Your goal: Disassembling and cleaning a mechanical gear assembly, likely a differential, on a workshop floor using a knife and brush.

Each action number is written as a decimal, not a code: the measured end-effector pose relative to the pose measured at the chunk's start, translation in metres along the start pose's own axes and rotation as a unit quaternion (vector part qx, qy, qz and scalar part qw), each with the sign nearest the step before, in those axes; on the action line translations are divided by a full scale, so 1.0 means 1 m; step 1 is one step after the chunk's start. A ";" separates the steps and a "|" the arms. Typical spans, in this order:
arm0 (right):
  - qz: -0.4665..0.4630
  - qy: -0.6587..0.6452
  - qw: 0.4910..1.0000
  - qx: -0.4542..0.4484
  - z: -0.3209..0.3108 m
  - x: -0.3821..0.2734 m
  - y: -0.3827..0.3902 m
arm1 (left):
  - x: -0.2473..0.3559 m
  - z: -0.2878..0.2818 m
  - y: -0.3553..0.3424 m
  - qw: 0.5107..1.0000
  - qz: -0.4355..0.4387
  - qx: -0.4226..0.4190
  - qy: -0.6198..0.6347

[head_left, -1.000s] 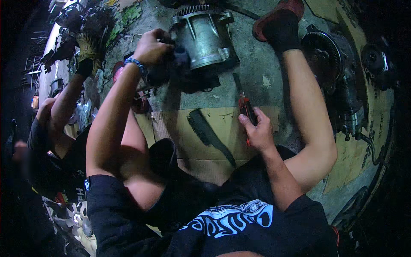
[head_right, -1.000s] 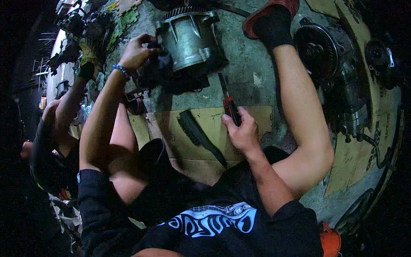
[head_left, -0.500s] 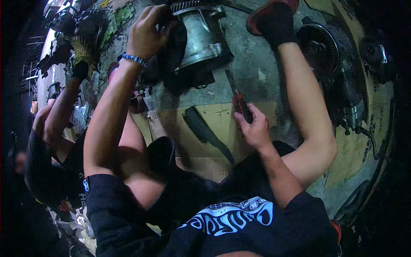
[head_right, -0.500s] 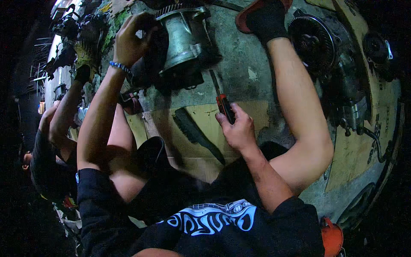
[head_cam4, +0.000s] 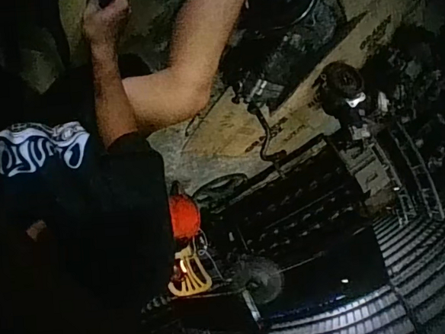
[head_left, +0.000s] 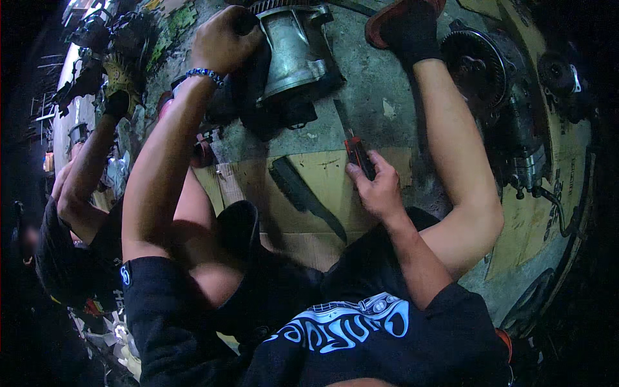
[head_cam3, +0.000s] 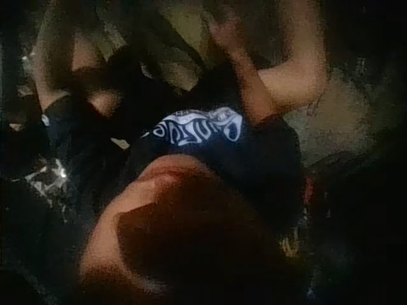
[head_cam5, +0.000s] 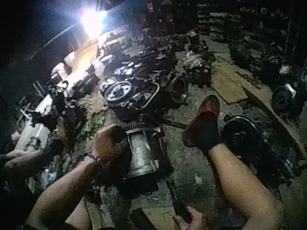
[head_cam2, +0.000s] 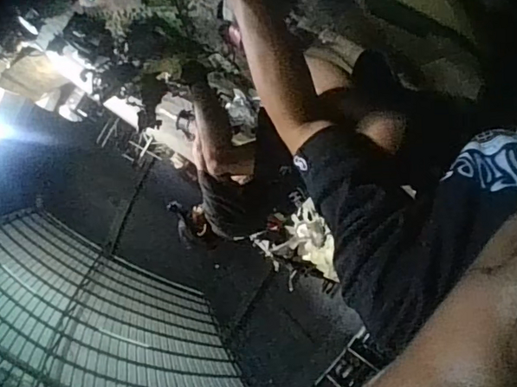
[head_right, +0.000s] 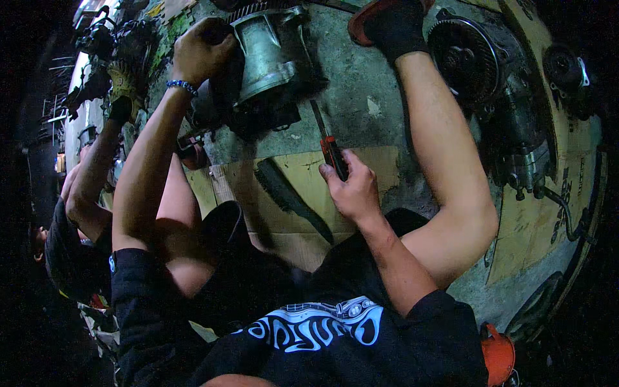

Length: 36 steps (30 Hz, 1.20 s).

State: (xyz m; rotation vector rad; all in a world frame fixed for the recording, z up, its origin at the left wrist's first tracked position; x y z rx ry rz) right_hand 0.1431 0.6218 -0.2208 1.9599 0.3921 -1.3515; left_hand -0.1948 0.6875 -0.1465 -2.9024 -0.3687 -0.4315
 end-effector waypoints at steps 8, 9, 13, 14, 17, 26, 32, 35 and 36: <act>-0.007 0.034 0.999 0.016 0.002 -0.001 0.002 | -0.011 0.012 0.006 0.997 0.063 0.053 0.008; 0.006 0.033 0.999 0.010 0.001 0.001 0.002 | -0.006 0.011 0.008 0.995 0.088 0.044 -0.016; -0.003 0.014 1.000 0.022 0.002 -0.001 0.003 | 0.018 0.009 0.005 0.997 -0.033 0.041 0.047; -0.014 0.017 1.000 0.017 0.001 -0.001 0.003 | 0.006 0.013 -0.001 0.994 -0.032 0.025 0.105; -0.007 0.008 1.000 -0.001 0.003 0.005 -0.003 | -0.013 0.020 -0.016 0.983 -0.028 0.022 0.182; -0.015 0.005 1.000 0.018 0.007 0.005 -0.003 | -0.016 0.008 0.008 0.994 0.057 0.092 0.022; -0.032 -0.032 0.999 0.024 0.002 0.002 0.000 | 0.007 -0.002 0.022 0.995 -0.026 0.095 -0.035; -0.038 -0.057 0.997 0.034 -0.003 -0.009 0.003 | 0.001 0.007 0.024 0.983 -0.060 0.139 -0.101; -0.032 -0.068 0.996 0.042 -0.007 -0.011 0.005 | 0.007 0.008 0.023 0.984 -0.059 0.137 -0.095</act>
Point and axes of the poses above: each hand's wrist, its own y-axis away from the middle knuckle, its own z-axis out of the palm, x = y × z, the point moved 1 cm from there along -y, towards the middle knuckle, and after that the axes turned 11 degrees about -x, right-handed, at the moved point
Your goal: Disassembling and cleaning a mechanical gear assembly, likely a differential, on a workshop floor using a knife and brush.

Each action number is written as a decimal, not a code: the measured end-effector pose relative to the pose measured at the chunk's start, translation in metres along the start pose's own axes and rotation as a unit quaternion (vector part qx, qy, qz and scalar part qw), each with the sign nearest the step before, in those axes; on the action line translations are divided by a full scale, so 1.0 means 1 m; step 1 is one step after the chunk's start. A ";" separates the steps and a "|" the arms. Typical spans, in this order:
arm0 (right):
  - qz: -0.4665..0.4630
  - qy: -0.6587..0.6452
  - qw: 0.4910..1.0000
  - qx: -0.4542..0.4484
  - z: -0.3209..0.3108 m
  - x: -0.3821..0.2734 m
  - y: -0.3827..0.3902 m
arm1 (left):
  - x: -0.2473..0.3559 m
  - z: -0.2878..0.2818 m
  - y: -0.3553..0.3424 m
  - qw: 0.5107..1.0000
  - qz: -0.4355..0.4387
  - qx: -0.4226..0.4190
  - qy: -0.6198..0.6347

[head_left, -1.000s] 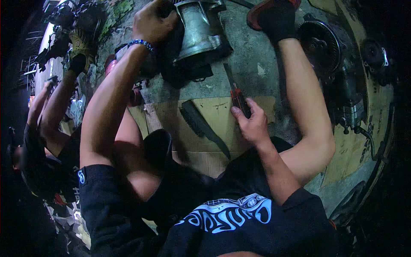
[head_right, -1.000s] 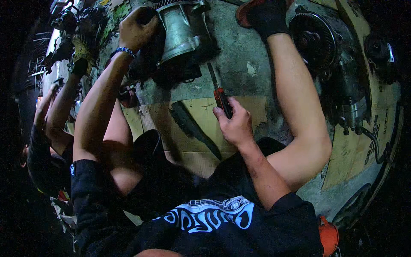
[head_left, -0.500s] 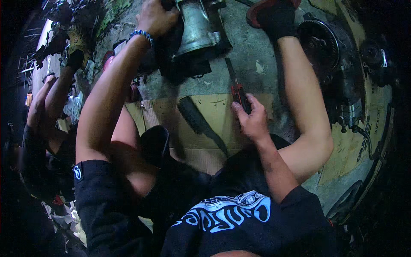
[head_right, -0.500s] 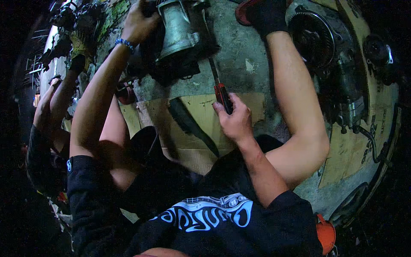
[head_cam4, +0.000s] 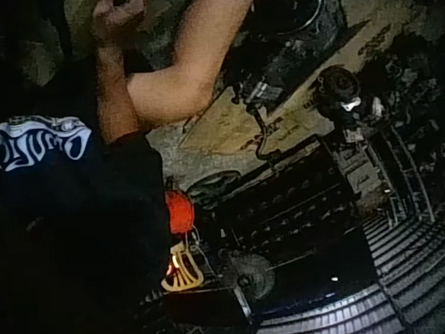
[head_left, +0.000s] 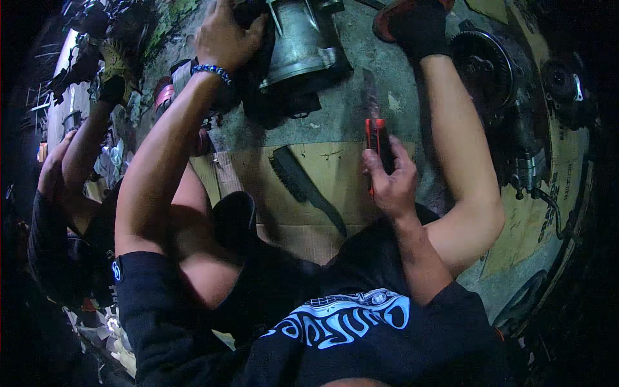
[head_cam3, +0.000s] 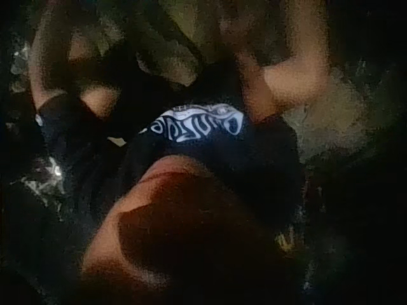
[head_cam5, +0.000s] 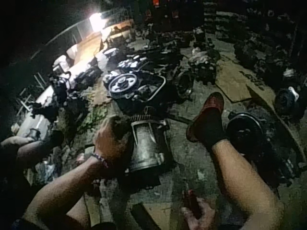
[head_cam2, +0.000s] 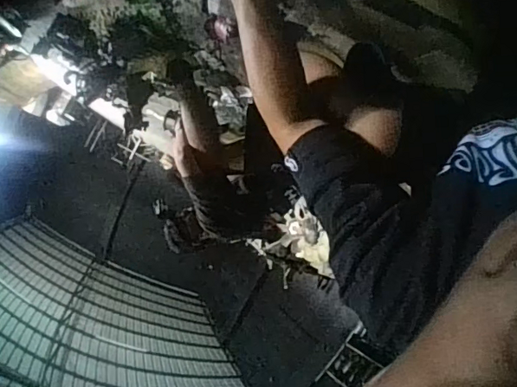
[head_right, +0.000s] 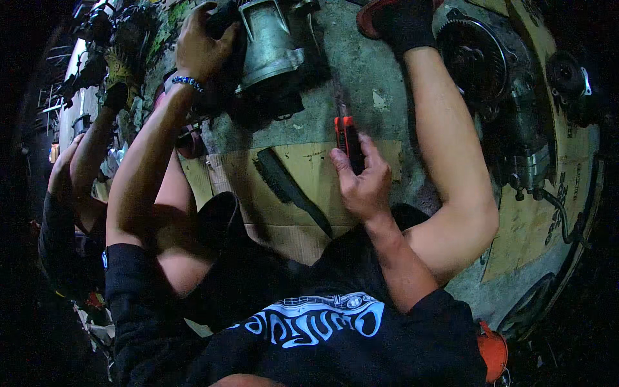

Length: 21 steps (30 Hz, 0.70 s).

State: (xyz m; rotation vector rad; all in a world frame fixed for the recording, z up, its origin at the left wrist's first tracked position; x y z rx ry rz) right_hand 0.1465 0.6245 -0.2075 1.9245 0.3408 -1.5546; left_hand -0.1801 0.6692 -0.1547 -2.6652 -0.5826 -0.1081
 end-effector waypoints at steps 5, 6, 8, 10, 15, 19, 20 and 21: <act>-0.021 -0.044 0.999 -0.004 0.004 -0.006 0.001 | 0.010 -0.018 -0.009 0.965 -0.036 -0.143 0.216; -0.022 -0.045 0.999 -0.013 0.005 -0.004 0.000 | 0.006 -0.017 -0.009 0.966 -0.037 -0.140 0.216; -0.025 -0.020 0.999 -0.012 0.007 -0.005 0.000 | -0.003 -0.016 -0.008 0.976 -0.031 -0.124 0.173; -0.023 0.006 1.000 -0.007 0.006 -0.004 0.000 | 0.000 -0.021 -0.004 0.971 -0.017 -0.124 0.203; -0.023 0.004 1.000 -0.018 0.009 -0.005 0.000 | 0.009 -0.033 0.003 0.971 0.067 -0.073 0.218; -0.034 -0.020 0.999 -0.034 0.011 -0.010 0.000 | 0.016 -0.038 0.007 0.981 0.104 -0.072 0.146; -0.037 -0.003 0.999 -0.031 0.010 -0.008 -0.002 | 0.017 -0.039 0.007 0.977 0.114 -0.059 0.172; -0.039 0.013 0.999 -0.028 0.011 -0.006 -0.002 | 0.013 -0.036 0.007 0.977 0.113 -0.059 0.171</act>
Point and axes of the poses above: each hand's wrist, its own y-axis away from the middle knuckle, its own z-axis out of the palm, x = y × z, the point moved 1 cm from there along -y, towards the middle knuckle, and after that the axes turned 11 degrees about -x, right-handed, at the moved point
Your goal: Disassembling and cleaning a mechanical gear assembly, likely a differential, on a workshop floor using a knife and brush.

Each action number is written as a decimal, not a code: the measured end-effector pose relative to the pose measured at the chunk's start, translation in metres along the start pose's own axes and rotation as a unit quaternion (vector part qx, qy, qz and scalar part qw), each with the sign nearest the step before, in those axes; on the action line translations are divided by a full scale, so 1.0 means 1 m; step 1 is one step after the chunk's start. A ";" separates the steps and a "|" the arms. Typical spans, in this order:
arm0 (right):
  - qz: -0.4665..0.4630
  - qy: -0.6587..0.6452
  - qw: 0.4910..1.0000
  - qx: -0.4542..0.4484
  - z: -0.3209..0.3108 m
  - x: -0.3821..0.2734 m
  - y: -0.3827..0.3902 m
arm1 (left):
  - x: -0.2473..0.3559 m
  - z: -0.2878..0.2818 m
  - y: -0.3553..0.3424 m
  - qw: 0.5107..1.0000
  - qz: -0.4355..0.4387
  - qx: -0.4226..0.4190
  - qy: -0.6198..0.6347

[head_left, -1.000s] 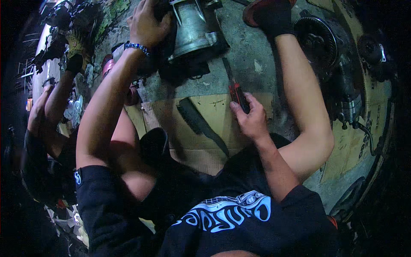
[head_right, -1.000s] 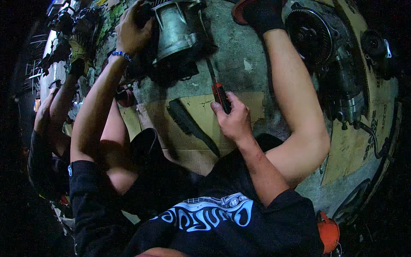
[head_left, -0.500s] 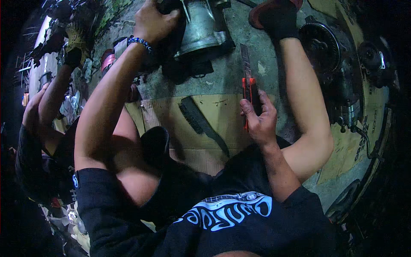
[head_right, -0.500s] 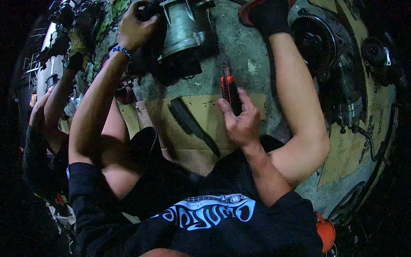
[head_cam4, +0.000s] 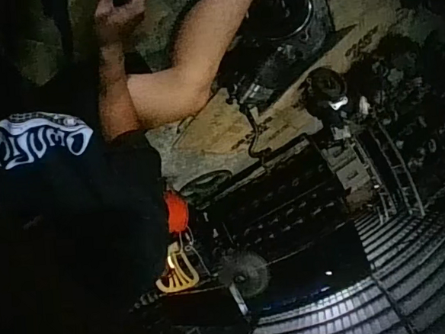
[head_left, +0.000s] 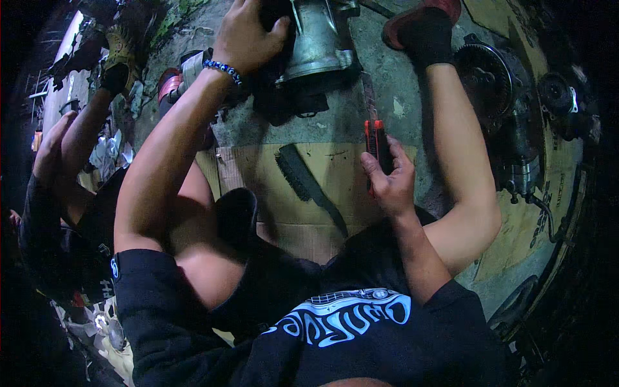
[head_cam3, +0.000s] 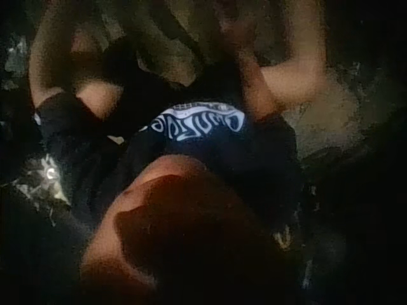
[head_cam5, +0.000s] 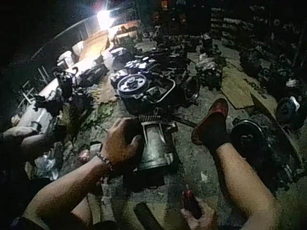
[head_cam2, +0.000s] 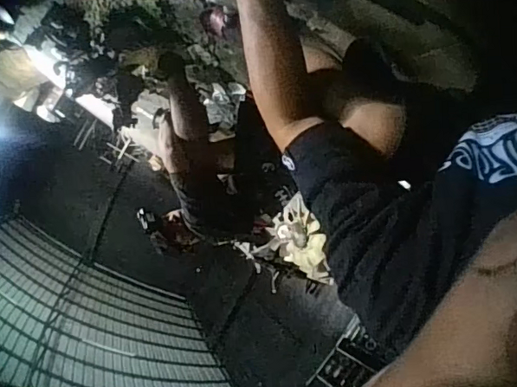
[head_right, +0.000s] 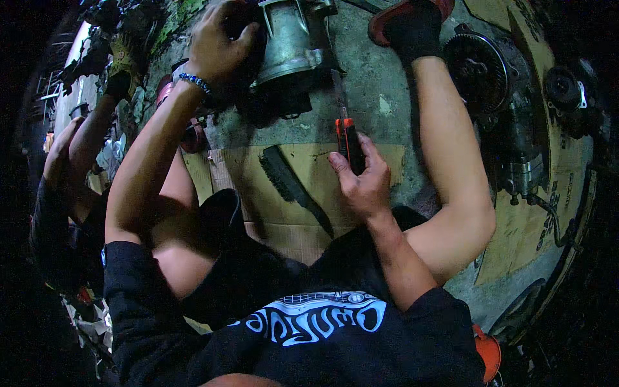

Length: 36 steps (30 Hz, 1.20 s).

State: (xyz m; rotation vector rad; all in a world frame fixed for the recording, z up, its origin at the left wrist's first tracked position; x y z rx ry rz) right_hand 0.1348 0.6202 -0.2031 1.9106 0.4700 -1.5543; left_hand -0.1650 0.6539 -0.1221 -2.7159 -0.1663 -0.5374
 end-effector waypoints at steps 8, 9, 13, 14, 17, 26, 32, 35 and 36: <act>-0.123 0.089 0.988 0.013 0.001 -0.015 -0.029 | -0.011 0.005 -0.005 0.994 -0.039 -0.082 0.062; -0.167 0.097 0.981 0.020 0.005 -0.027 -0.041 | -0.021 0.003 -0.004 0.994 -0.038 -0.081 0.060; -0.134 0.104 0.985 -0.011 0.022 -0.060 -0.078 | -0.051 0.007 0.001 0.995 0.070 -0.056 -0.049; -0.144 0.128 0.981 -0.015 0.025 -0.063 -0.088 | -0.050 0.008 0.001 0.995 0.051 -0.069 -0.058; -0.129 0.151 0.979 -0.035 0.040 -0.079 -0.098 | -0.044 0.007 0.001 0.996 0.011 -0.086 0.026; -0.122 0.109 0.987 0.005 0.073 -0.074 -0.116 | -0.049 0.010 0.004 0.998 -0.018 -0.053 0.005; -0.101 0.053 0.994 -0.002 0.069 -0.066 -0.124 | -0.035 0.006 0.004 0.993 0.034 -0.099 -0.052; -0.099 0.077 0.992 -0.024 0.062 -0.082 -0.118 | -0.027 0.003 0.002 0.980 0.056 -0.085 -0.171; -0.100 0.075 0.992 -0.020 0.055 -0.078 -0.116 | -0.020 0.004 0.002 0.980 0.060 -0.085 -0.172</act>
Point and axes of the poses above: each hand's wrist, its own y-axis away from the middle knuckle, its own z-axis out of the palm, x = y × z, the point moved 1 cm from there along -y, towards the middle knuckle, and after that the axes turned 11 degrees about -x, right-handed, at the moved point
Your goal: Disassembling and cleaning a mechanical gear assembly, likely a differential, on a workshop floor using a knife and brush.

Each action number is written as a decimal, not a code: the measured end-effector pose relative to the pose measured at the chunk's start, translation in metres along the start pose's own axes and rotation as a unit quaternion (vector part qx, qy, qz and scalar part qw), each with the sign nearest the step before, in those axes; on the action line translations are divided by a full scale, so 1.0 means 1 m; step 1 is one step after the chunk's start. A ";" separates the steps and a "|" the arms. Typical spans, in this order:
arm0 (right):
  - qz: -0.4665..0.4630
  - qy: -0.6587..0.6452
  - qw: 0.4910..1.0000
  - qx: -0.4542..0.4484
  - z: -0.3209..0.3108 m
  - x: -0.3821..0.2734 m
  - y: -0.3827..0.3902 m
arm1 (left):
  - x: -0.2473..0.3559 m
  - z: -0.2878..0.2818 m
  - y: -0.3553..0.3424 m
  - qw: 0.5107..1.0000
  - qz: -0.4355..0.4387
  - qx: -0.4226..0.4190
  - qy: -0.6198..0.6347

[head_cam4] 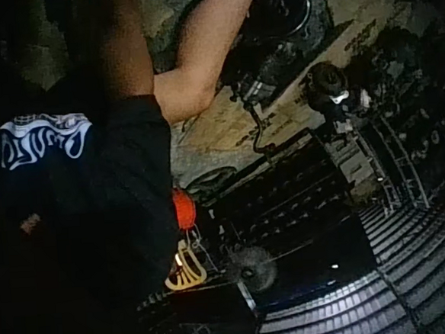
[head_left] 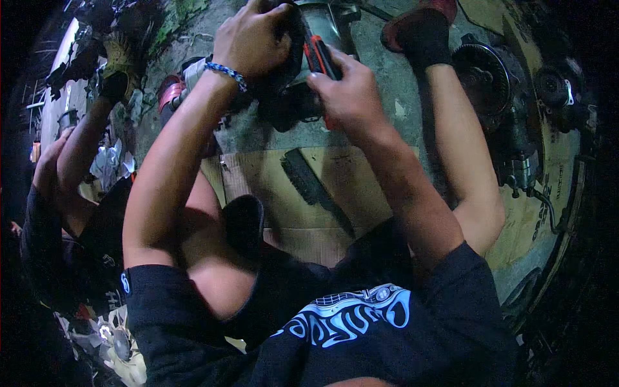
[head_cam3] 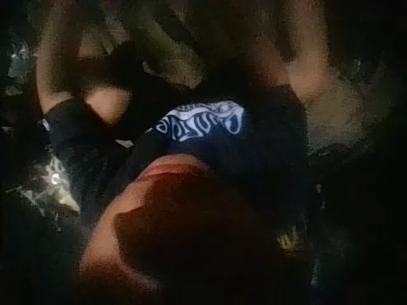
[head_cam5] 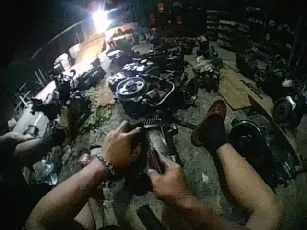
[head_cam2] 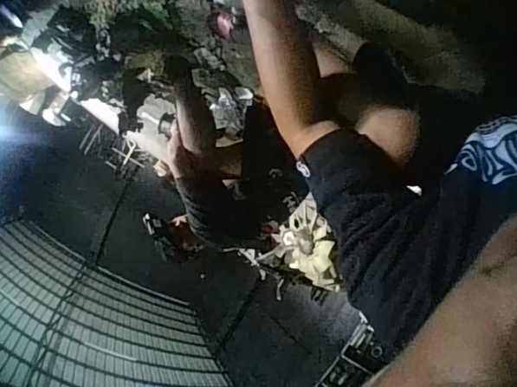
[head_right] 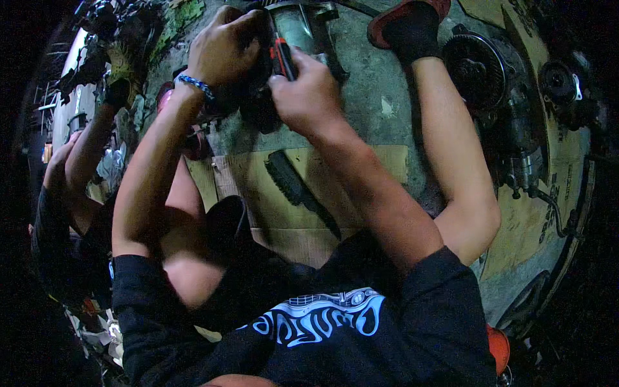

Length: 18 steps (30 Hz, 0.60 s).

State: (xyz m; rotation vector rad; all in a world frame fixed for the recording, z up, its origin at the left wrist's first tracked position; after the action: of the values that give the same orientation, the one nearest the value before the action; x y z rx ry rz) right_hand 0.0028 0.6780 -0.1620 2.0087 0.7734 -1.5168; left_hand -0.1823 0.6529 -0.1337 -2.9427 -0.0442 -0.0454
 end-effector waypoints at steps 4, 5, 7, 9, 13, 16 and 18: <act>0.051 -0.118 0.992 -0.021 -0.052 0.009 0.037 | 0.026 0.001 -0.006 0.994 -0.040 -0.051 -0.089; 0.067 -0.133 0.989 -0.014 -0.071 0.004 0.052 | 0.035 0.003 -0.011 0.992 -0.045 -0.069 -0.092; 0.075 -0.163 0.984 -0.018 -0.087 0.010 0.072 | 0.036 0.002 -0.008 0.991 -0.047 -0.069 -0.107; 0.098 -0.171 0.980 0.024 -0.103 0.026 0.090 | 0.042 0.002 -0.011 0.985 -0.076 -0.123 -0.093; 0.149 -0.212 0.965 0.036 -0.106 0.048 0.107 | 0.044 0.001 -0.010 0.980 -0.098 -0.171 -0.025; 0.123 -0.180 0.976 0.005 -0.089 0.046 0.107 | 0.045 -0.007 -0.007 0.981 -0.090 -0.170 -0.001; 0.121 -0.183 0.976 -0.002 -0.084 0.039 0.107 | 0.046 -0.012 -0.009 0.967 -0.113 -0.229 0.015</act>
State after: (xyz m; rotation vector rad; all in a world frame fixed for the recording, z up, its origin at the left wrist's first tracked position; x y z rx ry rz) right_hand 0.1432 0.6644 -0.1729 1.6750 0.3683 -1.6660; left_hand -0.1366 0.6604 -0.1184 -3.3810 -0.4211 -0.1531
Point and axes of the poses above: each hand's wrist, its own y-axis away from the middle knuckle, its own z-axis out of the palm, x = y × z, the point moved 1 cm from there along -y, towards the middle knuckle, and after that the axes turned 11 degrees about -x, right-handed, at the moved point
